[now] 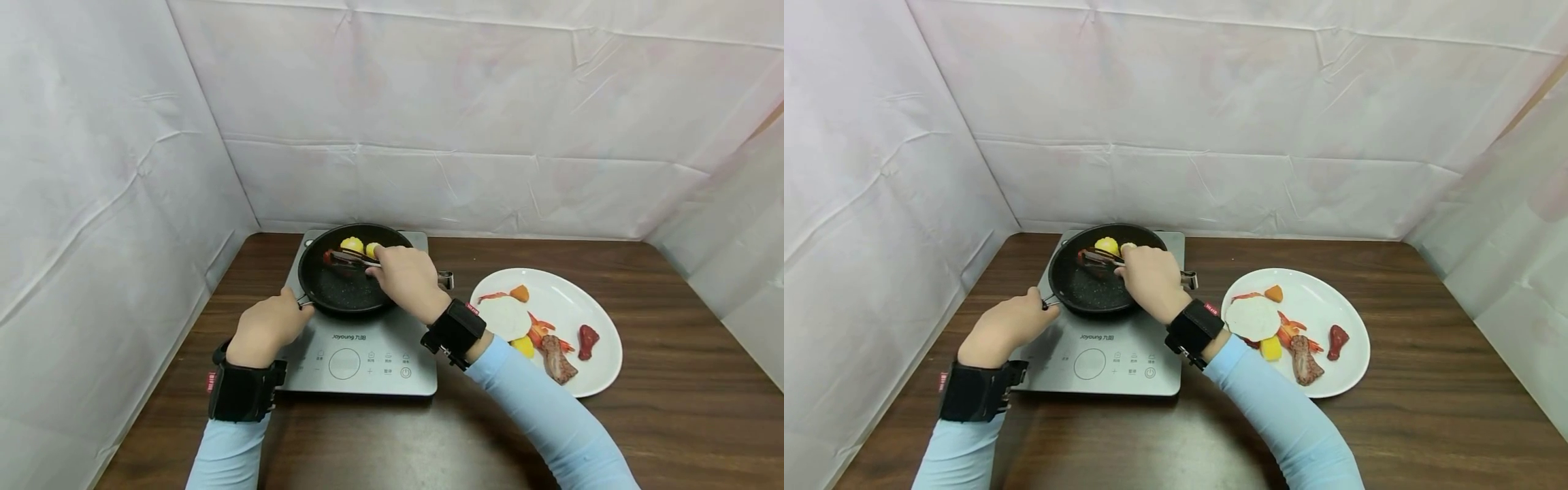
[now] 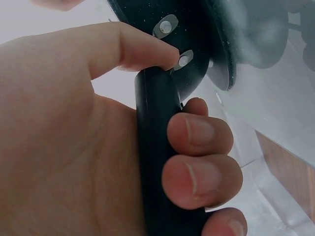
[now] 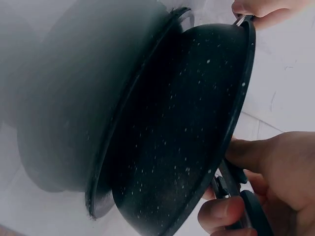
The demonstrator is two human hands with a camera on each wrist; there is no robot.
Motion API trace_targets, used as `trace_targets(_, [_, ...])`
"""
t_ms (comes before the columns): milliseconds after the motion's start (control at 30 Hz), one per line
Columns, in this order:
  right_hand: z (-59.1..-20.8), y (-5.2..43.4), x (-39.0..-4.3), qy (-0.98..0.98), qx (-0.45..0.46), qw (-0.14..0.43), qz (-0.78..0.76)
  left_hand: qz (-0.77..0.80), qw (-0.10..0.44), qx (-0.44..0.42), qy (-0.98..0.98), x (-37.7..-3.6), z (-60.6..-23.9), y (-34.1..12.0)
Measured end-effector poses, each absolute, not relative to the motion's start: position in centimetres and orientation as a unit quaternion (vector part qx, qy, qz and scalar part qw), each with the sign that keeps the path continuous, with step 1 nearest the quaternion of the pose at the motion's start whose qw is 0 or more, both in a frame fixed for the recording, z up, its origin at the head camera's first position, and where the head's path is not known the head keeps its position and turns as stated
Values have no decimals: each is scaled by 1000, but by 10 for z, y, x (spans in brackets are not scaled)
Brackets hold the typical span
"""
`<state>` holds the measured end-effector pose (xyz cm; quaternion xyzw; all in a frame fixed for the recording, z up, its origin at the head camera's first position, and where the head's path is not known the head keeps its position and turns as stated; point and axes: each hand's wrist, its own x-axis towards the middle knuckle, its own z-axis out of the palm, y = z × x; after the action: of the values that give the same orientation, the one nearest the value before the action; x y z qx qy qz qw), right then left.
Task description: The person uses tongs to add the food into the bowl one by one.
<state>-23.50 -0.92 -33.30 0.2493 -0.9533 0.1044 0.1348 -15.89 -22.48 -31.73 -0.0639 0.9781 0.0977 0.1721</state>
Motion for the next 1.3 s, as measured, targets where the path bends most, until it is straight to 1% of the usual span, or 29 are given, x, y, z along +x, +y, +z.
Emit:
trace_targets(500, [-332, -11, -230, -952, 251, 134, 109, 97, 171, -64, 978, -159, -318, -227])
trace_targets(1000, [-330, -11, -227, -960, 232, 87, 130, 93, 177, -69, 977, -160, -320, -231])
trace_targets(1300, [-329, -9, -226, -959, 233, 90, 135, 91, 177, -67, 978, -161, -319, -232])
